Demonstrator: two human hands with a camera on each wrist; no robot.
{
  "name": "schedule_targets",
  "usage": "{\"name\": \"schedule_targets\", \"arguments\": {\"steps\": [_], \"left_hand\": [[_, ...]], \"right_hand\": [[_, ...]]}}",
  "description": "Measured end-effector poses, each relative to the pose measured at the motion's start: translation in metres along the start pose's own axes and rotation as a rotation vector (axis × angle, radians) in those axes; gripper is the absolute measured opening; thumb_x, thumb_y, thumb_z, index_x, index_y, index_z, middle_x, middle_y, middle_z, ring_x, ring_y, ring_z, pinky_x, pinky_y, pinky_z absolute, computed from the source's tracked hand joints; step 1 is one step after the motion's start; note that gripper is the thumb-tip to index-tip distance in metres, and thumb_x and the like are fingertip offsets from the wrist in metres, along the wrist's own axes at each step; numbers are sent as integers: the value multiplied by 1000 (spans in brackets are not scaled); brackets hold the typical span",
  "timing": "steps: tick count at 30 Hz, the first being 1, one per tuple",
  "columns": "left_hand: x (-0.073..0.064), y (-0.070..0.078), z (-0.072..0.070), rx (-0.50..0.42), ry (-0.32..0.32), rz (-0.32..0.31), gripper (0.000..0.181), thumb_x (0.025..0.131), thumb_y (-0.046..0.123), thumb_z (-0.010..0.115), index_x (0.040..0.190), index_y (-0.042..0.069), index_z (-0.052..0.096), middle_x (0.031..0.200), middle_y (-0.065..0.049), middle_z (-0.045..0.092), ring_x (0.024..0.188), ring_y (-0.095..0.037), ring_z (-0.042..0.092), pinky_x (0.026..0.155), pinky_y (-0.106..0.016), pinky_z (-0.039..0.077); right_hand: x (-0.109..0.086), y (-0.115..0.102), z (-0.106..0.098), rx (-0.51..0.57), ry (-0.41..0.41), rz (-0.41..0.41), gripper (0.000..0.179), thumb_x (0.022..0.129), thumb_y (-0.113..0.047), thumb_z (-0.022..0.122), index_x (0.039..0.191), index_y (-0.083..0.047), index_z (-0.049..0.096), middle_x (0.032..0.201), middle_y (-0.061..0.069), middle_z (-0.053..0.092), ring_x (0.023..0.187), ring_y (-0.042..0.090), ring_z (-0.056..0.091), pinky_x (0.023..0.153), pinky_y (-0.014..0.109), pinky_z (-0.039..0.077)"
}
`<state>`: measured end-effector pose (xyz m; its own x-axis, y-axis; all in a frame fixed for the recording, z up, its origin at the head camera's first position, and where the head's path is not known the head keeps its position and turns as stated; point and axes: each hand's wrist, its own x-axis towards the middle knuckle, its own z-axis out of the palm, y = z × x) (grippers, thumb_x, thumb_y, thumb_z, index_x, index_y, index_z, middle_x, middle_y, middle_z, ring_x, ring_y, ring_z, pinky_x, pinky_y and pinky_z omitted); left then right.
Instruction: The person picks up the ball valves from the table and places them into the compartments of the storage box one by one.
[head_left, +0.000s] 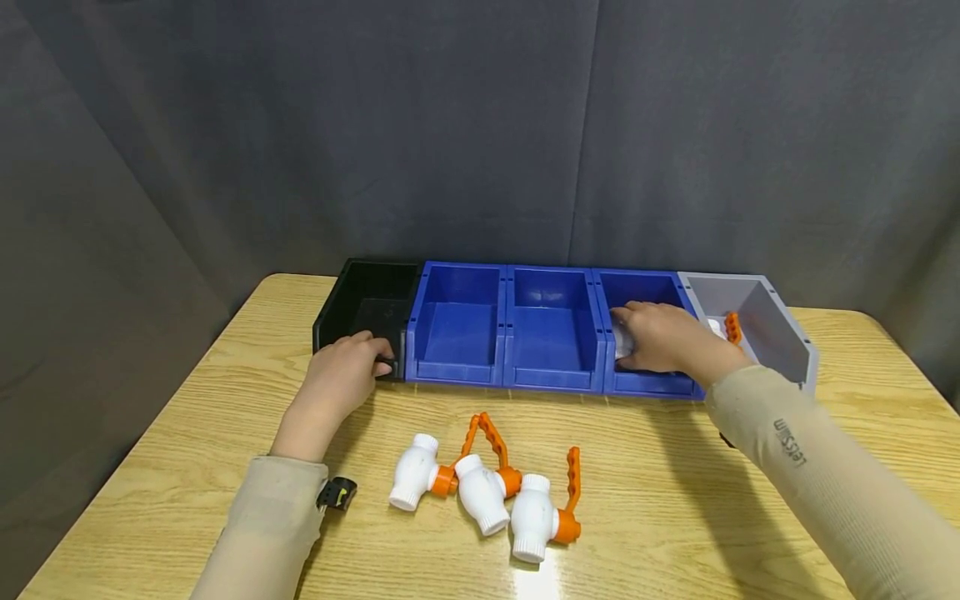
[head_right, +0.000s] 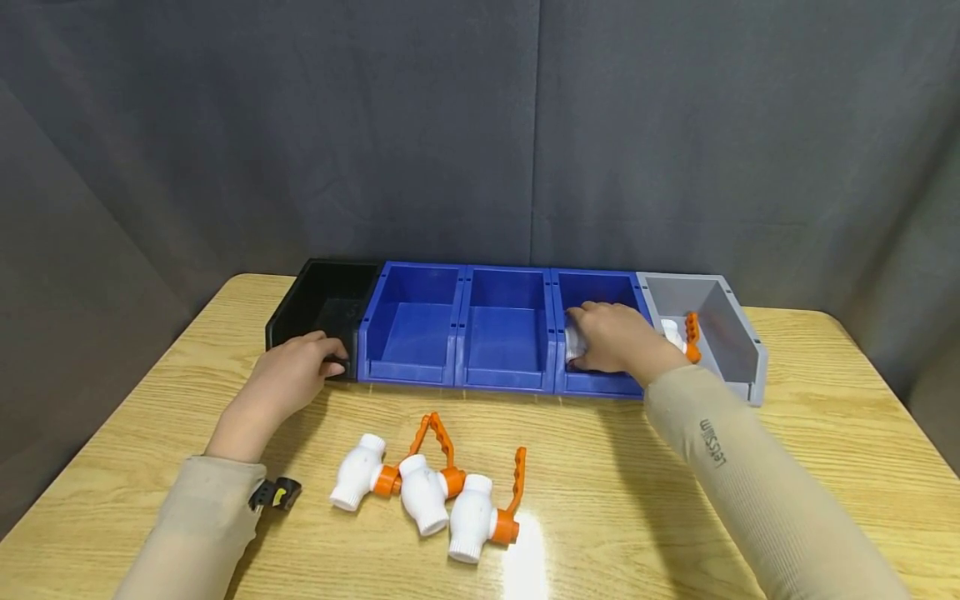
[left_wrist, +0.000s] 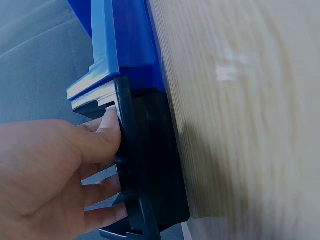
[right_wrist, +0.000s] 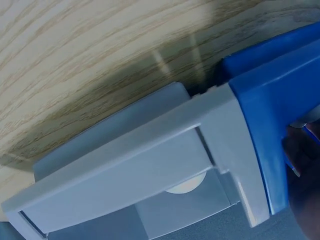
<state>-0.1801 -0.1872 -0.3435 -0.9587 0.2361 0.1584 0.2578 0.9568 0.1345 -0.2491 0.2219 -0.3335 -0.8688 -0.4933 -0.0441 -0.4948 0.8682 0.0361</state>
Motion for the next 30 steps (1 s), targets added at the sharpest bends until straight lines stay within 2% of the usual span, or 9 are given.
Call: {"name": "schedule_targets", "arguments": {"steps": [16, 26, 30], "left_hand": [[-1, 1, 1, 0, 4, 2, 13, 93, 16, 69, 102, 8, 73, 92, -8, 65, 89, -33, 65, 80, -48, 53], [-1, 1, 1, -1, 7, 5, 14, 92, 17, 69, 102, 7, 73, 91, -9, 64, 87, -32, 64, 79, -48, 53], [-1, 0, 1, 1, 10, 10, 15, 92, 18, 70, 102, 7, 73, 89, -9, 63, 86, -32, 64, 78, -47, 53]], "right_hand": [[-3, -8, 2, 12, -30, 26, 71, 82, -25, 78, 136, 12, 50, 133, 31, 53, 124, 54, 47, 102, 60, 39], [-13, -15, -2, -6, 7, 36, 68, 86, -27, 75, 137, 10, 50, 133, 30, 54, 124, 48, 50, 101, 60, 40], [-21, -17, -4, -14, 35, 34, 61, 88, -26, 74, 134, 10, 54, 132, 29, 55, 124, 48, 50, 101, 61, 40]]}}
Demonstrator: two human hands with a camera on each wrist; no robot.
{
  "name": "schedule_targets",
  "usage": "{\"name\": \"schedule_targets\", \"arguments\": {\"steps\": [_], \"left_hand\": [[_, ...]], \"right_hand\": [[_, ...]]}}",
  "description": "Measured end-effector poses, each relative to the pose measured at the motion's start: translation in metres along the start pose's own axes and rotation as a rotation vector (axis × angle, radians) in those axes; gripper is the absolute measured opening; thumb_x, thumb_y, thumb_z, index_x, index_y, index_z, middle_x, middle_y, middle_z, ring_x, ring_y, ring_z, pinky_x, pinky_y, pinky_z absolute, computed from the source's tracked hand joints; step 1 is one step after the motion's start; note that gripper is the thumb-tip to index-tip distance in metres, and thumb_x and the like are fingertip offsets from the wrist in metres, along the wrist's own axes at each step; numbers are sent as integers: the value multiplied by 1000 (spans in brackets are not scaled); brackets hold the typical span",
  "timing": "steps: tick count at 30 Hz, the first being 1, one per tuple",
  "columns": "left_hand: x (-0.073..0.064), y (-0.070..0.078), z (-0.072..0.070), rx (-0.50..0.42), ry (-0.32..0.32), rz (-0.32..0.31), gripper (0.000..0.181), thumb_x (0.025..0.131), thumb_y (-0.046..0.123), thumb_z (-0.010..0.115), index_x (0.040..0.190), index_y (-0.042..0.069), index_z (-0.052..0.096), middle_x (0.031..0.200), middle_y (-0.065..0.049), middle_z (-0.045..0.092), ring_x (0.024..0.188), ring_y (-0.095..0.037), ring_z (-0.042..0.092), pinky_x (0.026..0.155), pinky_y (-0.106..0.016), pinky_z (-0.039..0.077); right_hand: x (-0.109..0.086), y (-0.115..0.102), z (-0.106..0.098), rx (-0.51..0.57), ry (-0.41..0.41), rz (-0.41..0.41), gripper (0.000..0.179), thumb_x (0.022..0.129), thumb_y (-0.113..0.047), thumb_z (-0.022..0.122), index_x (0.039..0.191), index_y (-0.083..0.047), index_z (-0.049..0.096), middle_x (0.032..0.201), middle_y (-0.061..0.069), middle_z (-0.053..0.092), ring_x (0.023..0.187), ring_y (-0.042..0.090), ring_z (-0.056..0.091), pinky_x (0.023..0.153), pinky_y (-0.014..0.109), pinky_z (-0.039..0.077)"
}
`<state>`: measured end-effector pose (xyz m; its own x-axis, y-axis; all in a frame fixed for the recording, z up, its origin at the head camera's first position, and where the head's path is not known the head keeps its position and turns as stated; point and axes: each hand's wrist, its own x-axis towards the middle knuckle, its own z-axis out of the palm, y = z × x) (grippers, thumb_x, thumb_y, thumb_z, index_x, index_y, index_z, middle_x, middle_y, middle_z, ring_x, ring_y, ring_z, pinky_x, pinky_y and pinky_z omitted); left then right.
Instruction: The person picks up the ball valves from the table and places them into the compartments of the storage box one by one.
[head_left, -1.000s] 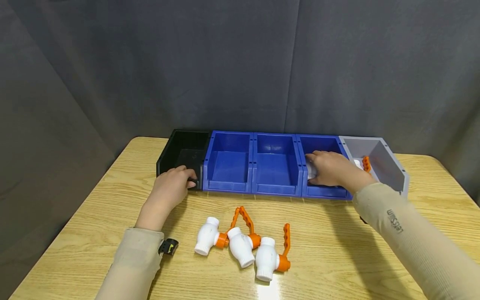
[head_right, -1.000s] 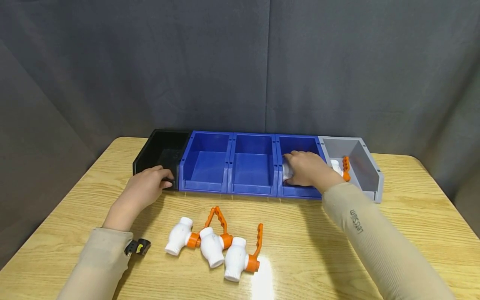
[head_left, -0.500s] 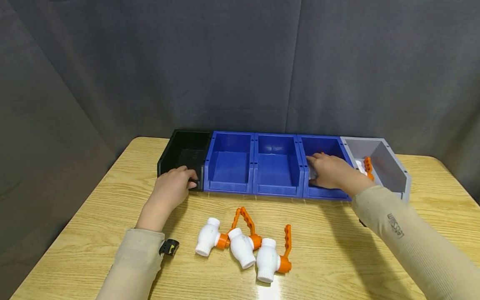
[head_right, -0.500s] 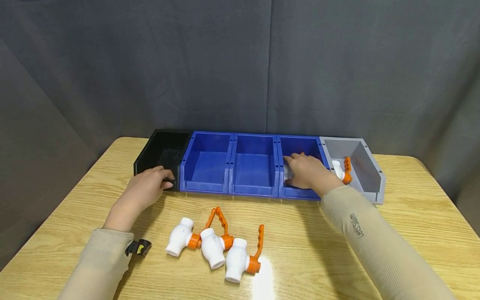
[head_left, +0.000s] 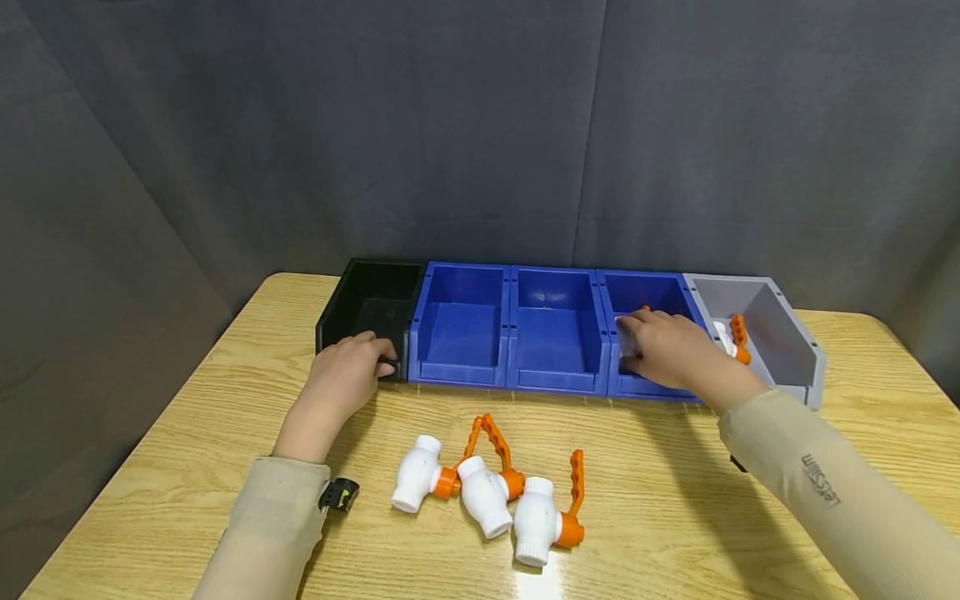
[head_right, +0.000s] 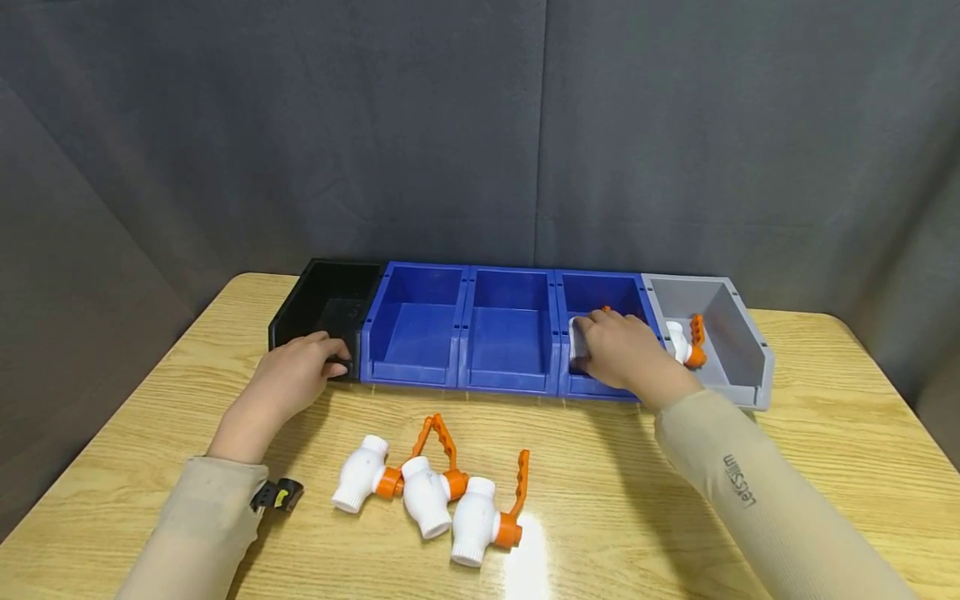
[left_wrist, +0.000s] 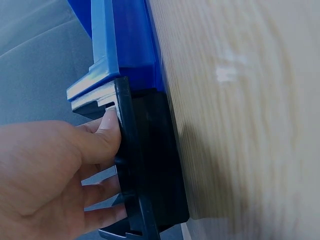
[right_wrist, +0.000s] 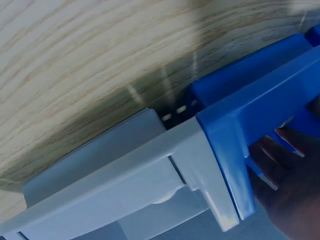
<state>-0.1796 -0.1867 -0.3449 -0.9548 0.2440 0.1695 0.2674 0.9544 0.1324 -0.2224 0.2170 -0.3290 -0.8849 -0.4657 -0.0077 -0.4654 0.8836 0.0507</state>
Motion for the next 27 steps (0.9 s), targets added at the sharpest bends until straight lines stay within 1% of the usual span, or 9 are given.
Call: {"name": "schedule_targets", "arguments": {"steps": [2, 6, 8, 9, 13, 16, 19, 22, 27], "left_hand": [[0, 0, 0, 0, 1, 4, 14, 93, 18, 69, 102, 8, 73, 89, -8, 63, 86, -32, 64, 77, -47, 53], [0, -1, 0, -2, 2, 4, 12, 93, 17, 69, 101, 8, 73, 87, -7, 61, 87, -33, 64, 78, -48, 52], [-1, -1, 0, -4, 1, 1, 12, 93, 16, 69, 101, 8, 73, 88, -7, 62, 88, -33, 64, 78, -48, 52], [-1, -1, -1, -5, 0, 0, 12, 93, 16, 69, 101, 8, 73, 88, -7, 62, 88, -33, 64, 79, -48, 52], [-1, 0, 0, -4, -1, 1, 13, 93, 16, 68, 102, 8, 73, 90, -8, 63, 89, -34, 64, 79, -48, 52], [-1, -1, 0, -3, 2, 1, 13, 93, 17, 69, 102, 8, 73, 90, -8, 63, 89, -34, 64, 79, -48, 52], [-1, -1, 1, -2, 2, -1, 13, 93, 17, 68, 102, 8, 73, 90, -8, 63, 90, -34, 64, 80, -49, 52], [0, -1, 2, 1, 1, -3, 14, 94, 17, 68, 102, 8, 73, 91, -8, 64, 90, -34, 64, 80, -49, 52], [0, -2, 2, 3, 3, -4, 13, 94, 17, 68, 102, 8, 73, 91, -8, 64, 91, -34, 65, 80, -49, 52]], "right_hand": [[-5, -1, -1, -5, 28, -8, 55, 89, -25, 73, 130, 9, 57, 127, 28, 59, 121, 47, 53, 99, 61, 41], [-14, -2, -3, -8, 102, -33, 43, 88, -24, 74, 118, 6, 64, 107, 21, 66, 99, 39, 63, 89, 57, 48], [-17, -2, -3, -6, 135, -36, 37, 87, -22, 75, 112, 4, 66, 99, 17, 67, 87, 34, 63, 84, 55, 51], [-19, -3, -4, -8, 151, -38, 36, 86, -22, 76, 111, 3, 67, 97, 16, 67, 85, 34, 63, 82, 55, 52], [-25, -4, -4, -28, 194, -28, 35, 86, -21, 76, 111, 2, 68, 102, 19, 69, 86, 35, 65, 78, 54, 53], [-29, -6, -6, -41, 208, -19, 37, 88, -24, 75, 114, 1, 68, 109, 21, 68, 93, 38, 65, 80, 55, 53], [-33, -9, -8, -48, 238, -22, 36, 89, -24, 73, 114, 1, 68, 112, 22, 68, 97, 40, 64, 83, 56, 51], [-37, -12, -8, -45, 316, -57, 32, 87, -21, 74, 110, 1, 70, 106, 20, 69, 93, 39, 65, 80, 55, 52], [-44, -19, -8, -19, 454, -123, 23, 83, -16, 77, 101, -2, 72, 94, 14, 71, 82, 34, 66, 72, 51, 54]]}}
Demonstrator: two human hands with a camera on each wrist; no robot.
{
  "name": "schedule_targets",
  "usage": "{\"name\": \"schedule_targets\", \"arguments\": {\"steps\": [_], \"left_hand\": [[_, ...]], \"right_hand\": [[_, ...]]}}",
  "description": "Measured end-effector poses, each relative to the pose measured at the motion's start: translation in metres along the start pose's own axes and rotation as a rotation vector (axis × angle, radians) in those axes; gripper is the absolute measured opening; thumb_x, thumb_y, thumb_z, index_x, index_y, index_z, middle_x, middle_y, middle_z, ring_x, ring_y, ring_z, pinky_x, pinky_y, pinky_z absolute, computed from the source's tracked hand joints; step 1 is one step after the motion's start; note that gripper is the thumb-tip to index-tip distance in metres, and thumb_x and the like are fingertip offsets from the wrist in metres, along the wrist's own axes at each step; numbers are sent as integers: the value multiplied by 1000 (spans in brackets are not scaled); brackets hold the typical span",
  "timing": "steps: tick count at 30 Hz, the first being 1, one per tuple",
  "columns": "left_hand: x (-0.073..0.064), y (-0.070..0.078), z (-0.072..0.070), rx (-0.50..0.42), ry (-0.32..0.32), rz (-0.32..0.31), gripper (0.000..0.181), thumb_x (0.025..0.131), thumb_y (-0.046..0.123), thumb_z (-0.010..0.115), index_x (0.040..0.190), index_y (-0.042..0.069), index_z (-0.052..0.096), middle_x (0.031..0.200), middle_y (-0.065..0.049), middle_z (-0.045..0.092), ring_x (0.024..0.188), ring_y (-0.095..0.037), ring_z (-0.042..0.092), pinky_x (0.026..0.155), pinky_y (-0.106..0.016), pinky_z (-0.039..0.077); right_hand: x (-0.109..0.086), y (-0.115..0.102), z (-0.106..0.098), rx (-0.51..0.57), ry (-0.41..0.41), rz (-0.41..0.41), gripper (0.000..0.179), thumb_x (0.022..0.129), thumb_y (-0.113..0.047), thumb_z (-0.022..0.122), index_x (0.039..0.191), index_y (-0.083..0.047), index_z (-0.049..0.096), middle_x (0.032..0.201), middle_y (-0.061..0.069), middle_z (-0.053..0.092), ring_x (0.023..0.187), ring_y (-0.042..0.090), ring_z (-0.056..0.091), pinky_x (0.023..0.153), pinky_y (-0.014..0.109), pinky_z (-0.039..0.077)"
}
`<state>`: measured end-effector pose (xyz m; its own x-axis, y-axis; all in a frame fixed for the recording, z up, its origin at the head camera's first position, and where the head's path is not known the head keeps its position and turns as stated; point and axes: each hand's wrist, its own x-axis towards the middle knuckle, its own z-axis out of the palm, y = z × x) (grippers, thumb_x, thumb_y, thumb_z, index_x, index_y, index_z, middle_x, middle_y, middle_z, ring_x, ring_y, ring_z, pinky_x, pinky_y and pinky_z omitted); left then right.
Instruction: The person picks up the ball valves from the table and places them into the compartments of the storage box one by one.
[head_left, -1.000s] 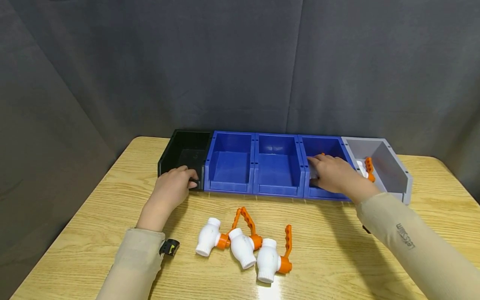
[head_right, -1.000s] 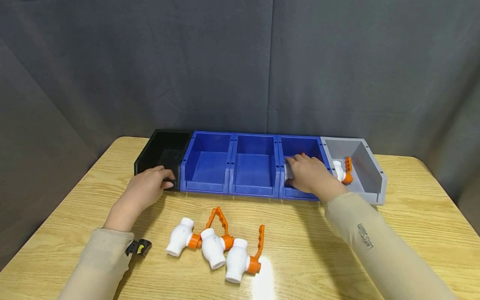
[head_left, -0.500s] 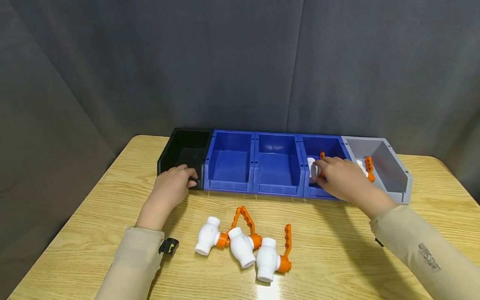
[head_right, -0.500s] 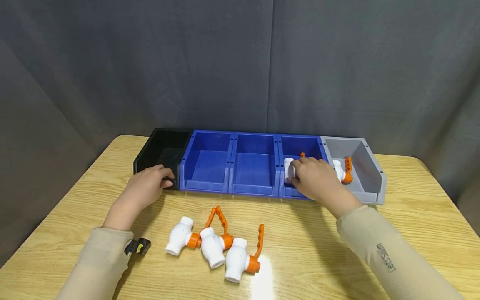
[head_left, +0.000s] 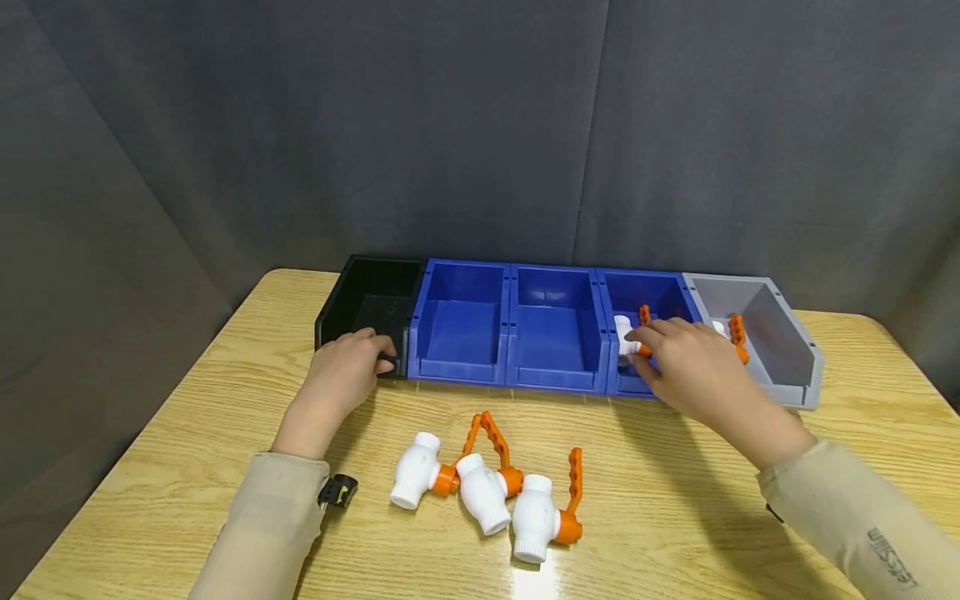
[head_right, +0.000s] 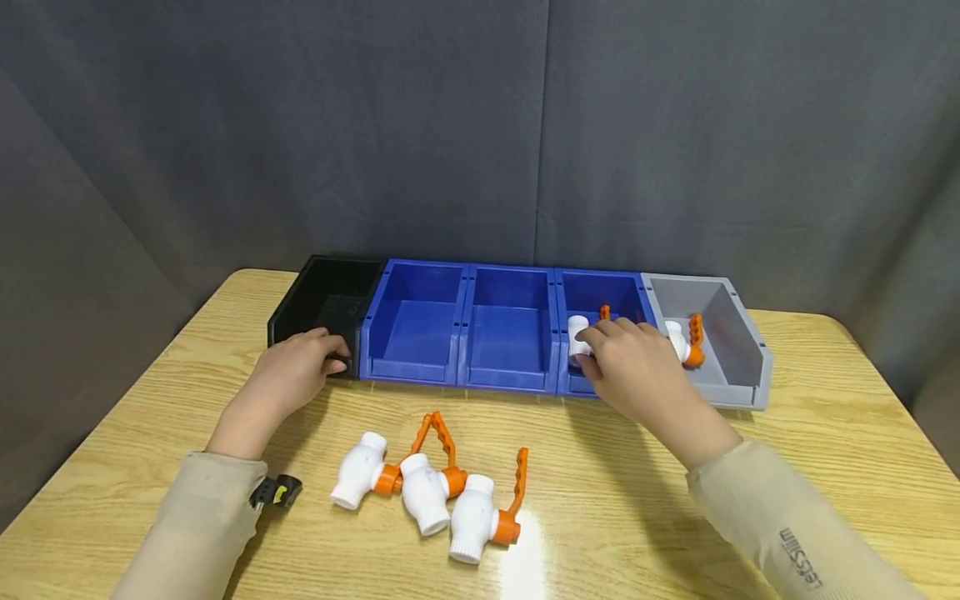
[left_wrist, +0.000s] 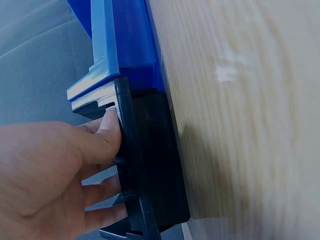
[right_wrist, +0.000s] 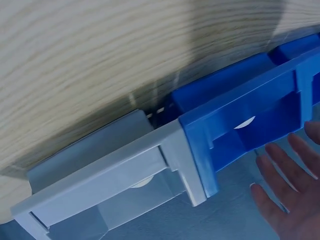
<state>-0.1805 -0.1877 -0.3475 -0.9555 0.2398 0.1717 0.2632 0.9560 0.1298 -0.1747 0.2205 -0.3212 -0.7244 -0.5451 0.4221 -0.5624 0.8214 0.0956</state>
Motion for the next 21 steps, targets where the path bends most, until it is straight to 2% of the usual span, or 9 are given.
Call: {"name": "schedule_targets", "arguments": {"steps": [9, 14, 21], "left_hand": [[0, 0, 0, 2, -14, -8, 13, 94, 17, 68, 103, 8, 73, 91, -8, 63, 90, -33, 64, 81, -49, 52], [0, 0, -1, 2, -18, -7, 14, 94, 17, 67, 103, 8, 73, 91, -8, 63, 90, -33, 64, 80, -48, 52], [0, 1, -1, 1, -18, -12, 14, 94, 17, 68, 104, 8, 73, 90, -8, 62, 88, -33, 64, 81, -49, 52]], "right_hand": [[-7, -17, -8, 47, 81, -30, 19, 85, -16, 76, 100, -4, 73, 95, 11, 72, 86, 33, 68, 76, 50, 54], [-11, -25, -10, 56, 124, -67, 20, 82, -14, 77, 99, -5, 74, 95, 10, 72, 85, 31, 68, 74, 48, 55], [-15, -39, -11, 72, 121, -117, 21, 82, -14, 76, 99, -4, 73, 93, 10, 72, 87, 31, 68, 75, 47, 55]]}}
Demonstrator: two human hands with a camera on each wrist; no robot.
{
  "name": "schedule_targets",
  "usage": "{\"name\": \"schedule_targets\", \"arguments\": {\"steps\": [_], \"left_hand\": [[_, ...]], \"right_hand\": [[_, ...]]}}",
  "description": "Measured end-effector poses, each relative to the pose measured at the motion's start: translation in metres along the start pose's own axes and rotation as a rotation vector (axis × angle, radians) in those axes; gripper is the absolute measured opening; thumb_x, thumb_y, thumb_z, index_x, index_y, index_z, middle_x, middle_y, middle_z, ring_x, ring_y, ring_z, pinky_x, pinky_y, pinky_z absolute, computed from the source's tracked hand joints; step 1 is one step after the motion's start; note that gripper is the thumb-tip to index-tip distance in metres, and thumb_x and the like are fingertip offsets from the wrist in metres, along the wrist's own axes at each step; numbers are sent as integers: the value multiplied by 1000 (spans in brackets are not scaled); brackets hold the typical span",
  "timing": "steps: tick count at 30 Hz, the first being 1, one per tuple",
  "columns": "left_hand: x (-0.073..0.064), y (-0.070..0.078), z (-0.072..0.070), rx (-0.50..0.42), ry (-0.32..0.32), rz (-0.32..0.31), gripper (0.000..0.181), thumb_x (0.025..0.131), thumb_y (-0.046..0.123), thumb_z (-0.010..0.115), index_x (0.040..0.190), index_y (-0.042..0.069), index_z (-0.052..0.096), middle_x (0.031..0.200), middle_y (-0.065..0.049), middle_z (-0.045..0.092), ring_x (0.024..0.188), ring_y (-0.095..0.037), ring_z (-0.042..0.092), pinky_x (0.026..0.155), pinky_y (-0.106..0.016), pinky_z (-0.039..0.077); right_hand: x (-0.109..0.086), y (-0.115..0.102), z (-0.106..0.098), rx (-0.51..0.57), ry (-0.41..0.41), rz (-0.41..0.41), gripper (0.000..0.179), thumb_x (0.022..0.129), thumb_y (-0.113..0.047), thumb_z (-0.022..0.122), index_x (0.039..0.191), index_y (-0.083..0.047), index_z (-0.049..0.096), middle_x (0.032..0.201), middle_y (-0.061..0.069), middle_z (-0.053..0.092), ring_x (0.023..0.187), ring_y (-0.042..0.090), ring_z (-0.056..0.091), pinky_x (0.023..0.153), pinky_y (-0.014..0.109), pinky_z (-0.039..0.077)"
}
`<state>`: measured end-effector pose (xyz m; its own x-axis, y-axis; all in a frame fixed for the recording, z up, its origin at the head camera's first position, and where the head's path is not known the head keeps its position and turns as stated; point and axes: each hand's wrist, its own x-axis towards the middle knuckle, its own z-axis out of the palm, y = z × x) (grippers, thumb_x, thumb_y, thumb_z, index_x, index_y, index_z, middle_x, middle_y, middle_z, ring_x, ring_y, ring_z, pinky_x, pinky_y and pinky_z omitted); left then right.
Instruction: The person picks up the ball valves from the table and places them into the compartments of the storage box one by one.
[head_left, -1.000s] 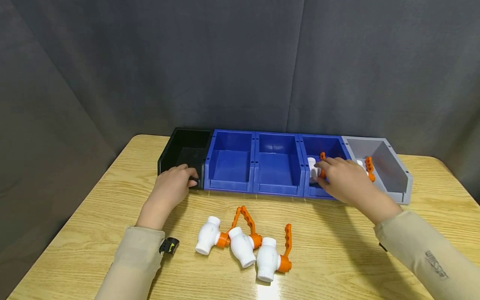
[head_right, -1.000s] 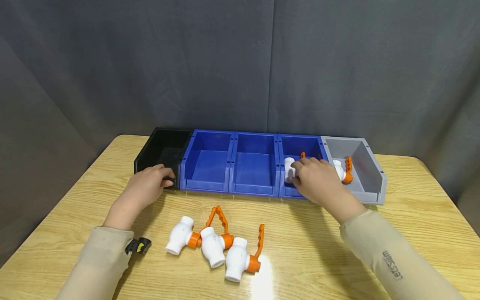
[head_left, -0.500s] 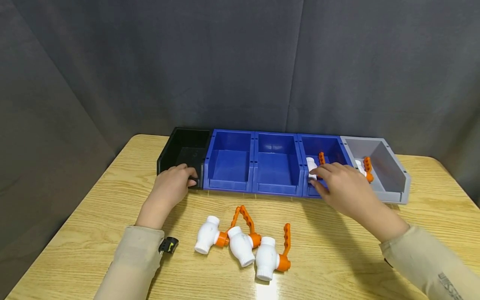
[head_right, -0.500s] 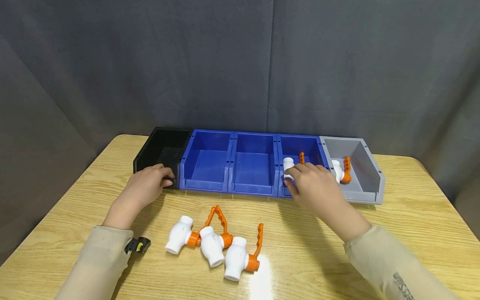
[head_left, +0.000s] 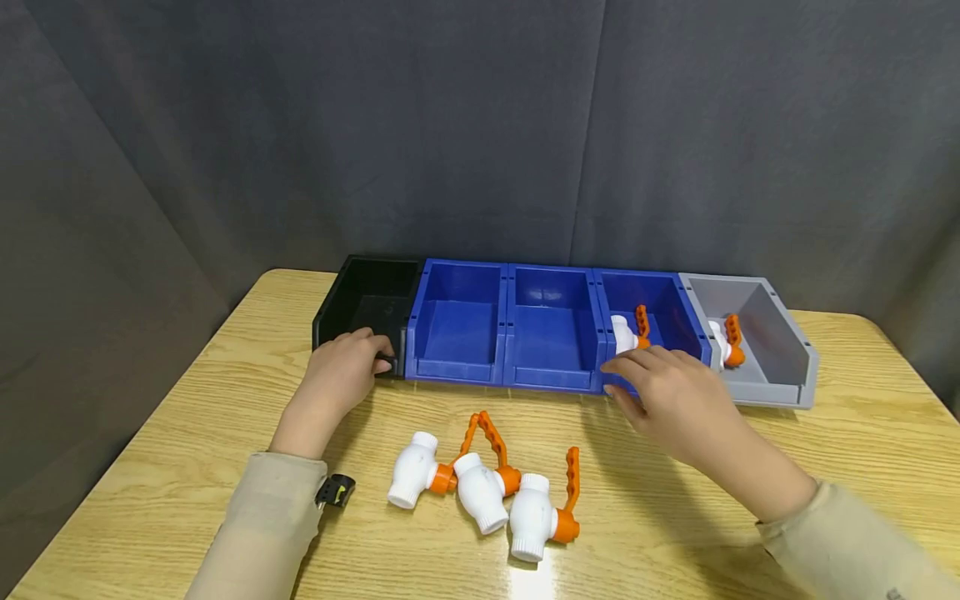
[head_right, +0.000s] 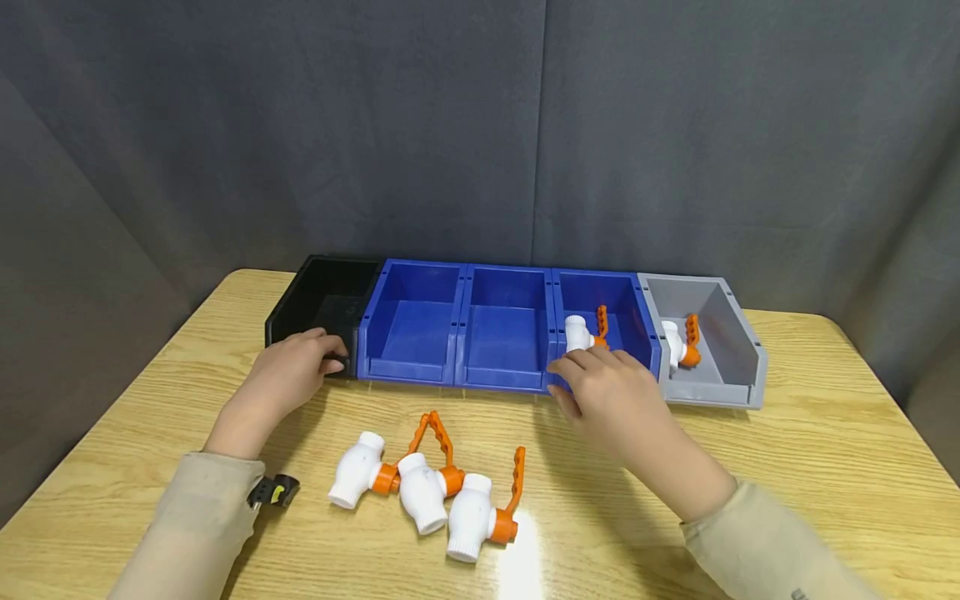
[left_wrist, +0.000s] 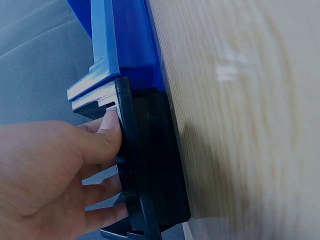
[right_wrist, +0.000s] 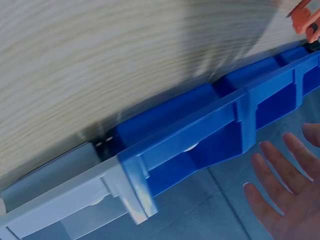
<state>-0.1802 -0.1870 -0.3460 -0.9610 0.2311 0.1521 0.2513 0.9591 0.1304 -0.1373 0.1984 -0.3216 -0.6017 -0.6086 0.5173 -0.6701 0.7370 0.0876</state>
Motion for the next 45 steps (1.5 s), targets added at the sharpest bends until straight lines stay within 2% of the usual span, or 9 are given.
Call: {"name": "schedule_targets", "arguments": {"steps": [9, 16, 26, 36, 45], "left_hand": [[0, 1, 0, -4, 4, 10, 15, 95, 18, 67, 104, 8, 73, 92, -8, 63, 91, -34, 65, 81, -49, 52], [1, 3, -1, -4, 11, 8, 14, 95, 17, 67, 103, 8, 73, 92, -8, 64, 92, -34, 64, 81, -50, 52], [1, 3, -2, -2, 12, 3, 14, 94, 17, 67, 103, 8, 73, 92, -8, 64, 93, -34, 65, 82, -50, 52], [0, 3, -3, -2, 9, 1, 14, 94, 17, 68, 103, 7, 73, 93, -9, 64, 93, -35, 65, 82, -50, 52], [-1, 2, -3, -1, 1, -4, 14, 94, 16, 68, 104, 7, 73, 92, -9, 64, 92, -34, 65, 82, -49, 52]], "right_hand": [[-5, -17, 0, 9, -29, -10, 23, 80, -15, 78, 101, -5, 74, 97, 10, 72, 90, 31, 68, 77, 48, 55], [-7, -28, -3, 19, -68, 2, 25, 82, -20, 78, 103, -8, 73, 100, 6, 72, 93, 28, 67, 79, 50, 55], [-7, -46, -5, 52, -87, -21, 26, 86, -25, 74, 105, -7, 72, 101, 6, 71, 95, 27, 68, 83, 48, 55], [-9, -61, 1, 44, -110, -54, 25, 82, -25, 80, 102, -11, 73, 100, 1, 71, 92, 22, 67, 80, 43, 56], [-8, -72, 0, 76, -146, -53, 25, 83, -28, 80, 102, -13, 73, 102, 0, 72, 97, 23, 68, 85, 44, 55]]}}
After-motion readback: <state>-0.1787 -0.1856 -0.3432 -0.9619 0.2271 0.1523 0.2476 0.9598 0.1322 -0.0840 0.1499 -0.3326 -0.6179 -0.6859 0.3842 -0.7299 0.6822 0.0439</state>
